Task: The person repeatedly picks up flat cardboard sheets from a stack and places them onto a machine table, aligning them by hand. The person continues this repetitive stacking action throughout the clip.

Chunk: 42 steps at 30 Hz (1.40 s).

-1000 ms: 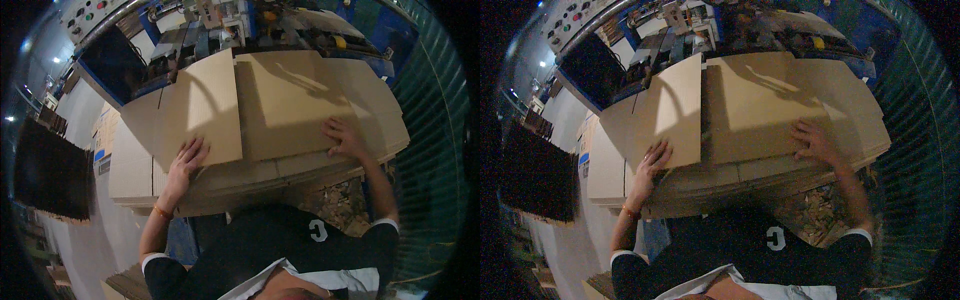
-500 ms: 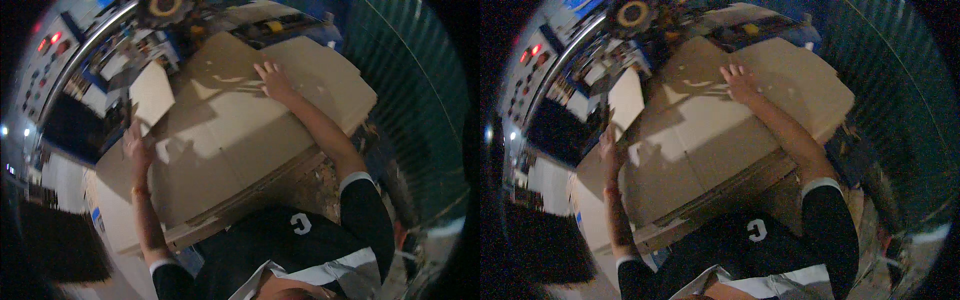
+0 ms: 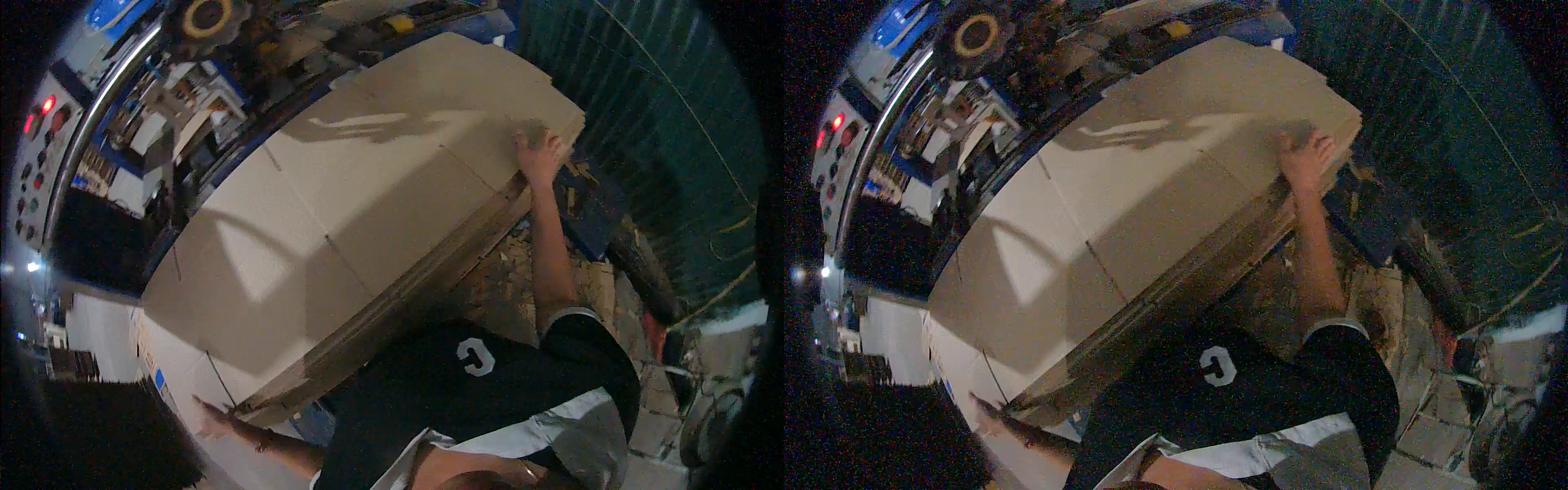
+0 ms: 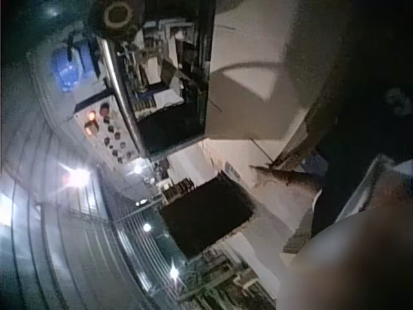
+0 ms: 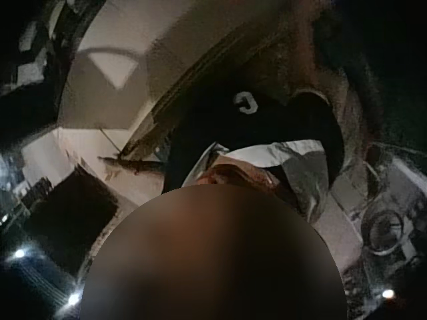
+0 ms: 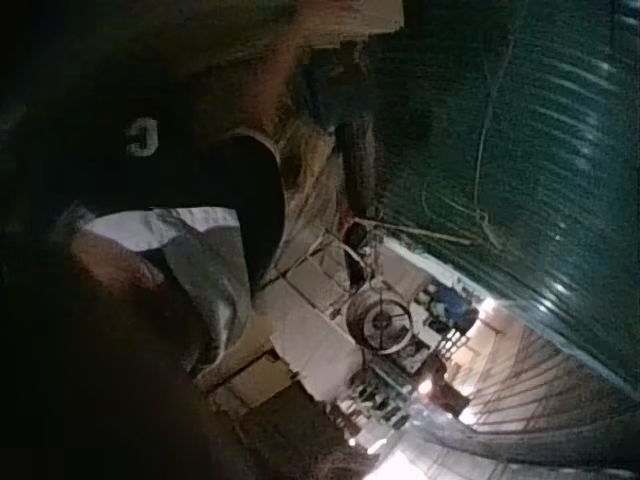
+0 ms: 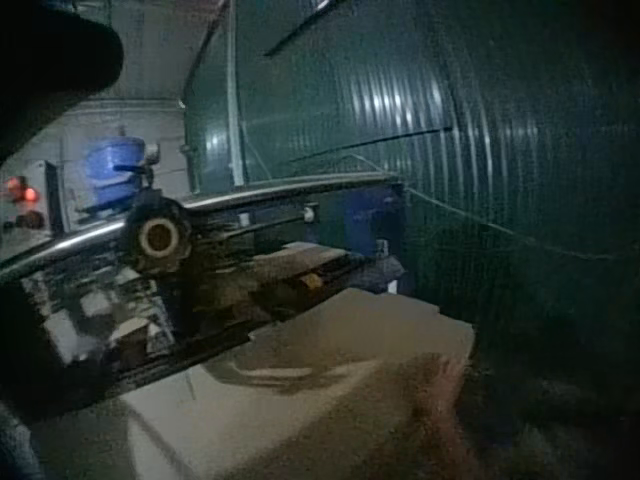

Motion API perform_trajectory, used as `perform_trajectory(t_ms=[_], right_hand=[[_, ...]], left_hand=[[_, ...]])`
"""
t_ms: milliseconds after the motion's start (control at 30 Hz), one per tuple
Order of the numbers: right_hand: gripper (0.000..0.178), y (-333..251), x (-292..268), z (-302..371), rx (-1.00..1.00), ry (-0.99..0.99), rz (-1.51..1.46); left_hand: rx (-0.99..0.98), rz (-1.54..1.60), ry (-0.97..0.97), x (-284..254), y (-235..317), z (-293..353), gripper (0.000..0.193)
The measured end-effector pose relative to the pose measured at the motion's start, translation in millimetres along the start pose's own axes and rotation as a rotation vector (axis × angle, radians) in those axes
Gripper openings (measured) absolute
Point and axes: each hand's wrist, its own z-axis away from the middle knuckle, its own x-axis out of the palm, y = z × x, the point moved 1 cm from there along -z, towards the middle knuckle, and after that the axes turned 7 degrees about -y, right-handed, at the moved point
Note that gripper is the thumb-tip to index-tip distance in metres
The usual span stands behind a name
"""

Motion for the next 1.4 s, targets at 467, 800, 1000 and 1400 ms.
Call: perform_trajectory(t_ms=[467,800,1000,1400], right_hand=[[0.047,-73.8,-122.2,-25.8,-0.13,-0.079,-1.57],[0.023,-50.7,-160.4,163.6,-1.117,-0.73,-0.324],[0.034,-70.7,-120.0,163.6,-1.436,-0.834,-0.235],[0.058,-118.5,-36.8,84.7,-1.511,-0.822,0.05]], left_hand=[[0.08,0.699,0.115,11.3,190.5,80.0,0.041],[0.637,-0.185,-0.56,76.6,249.1,229.1,0.035],[0.963,-0.772,-0.912,134.0,264.8,259.7,0.048],[0.998,-0.642,-0.838,182.7,273.8,201.4,0.057]])
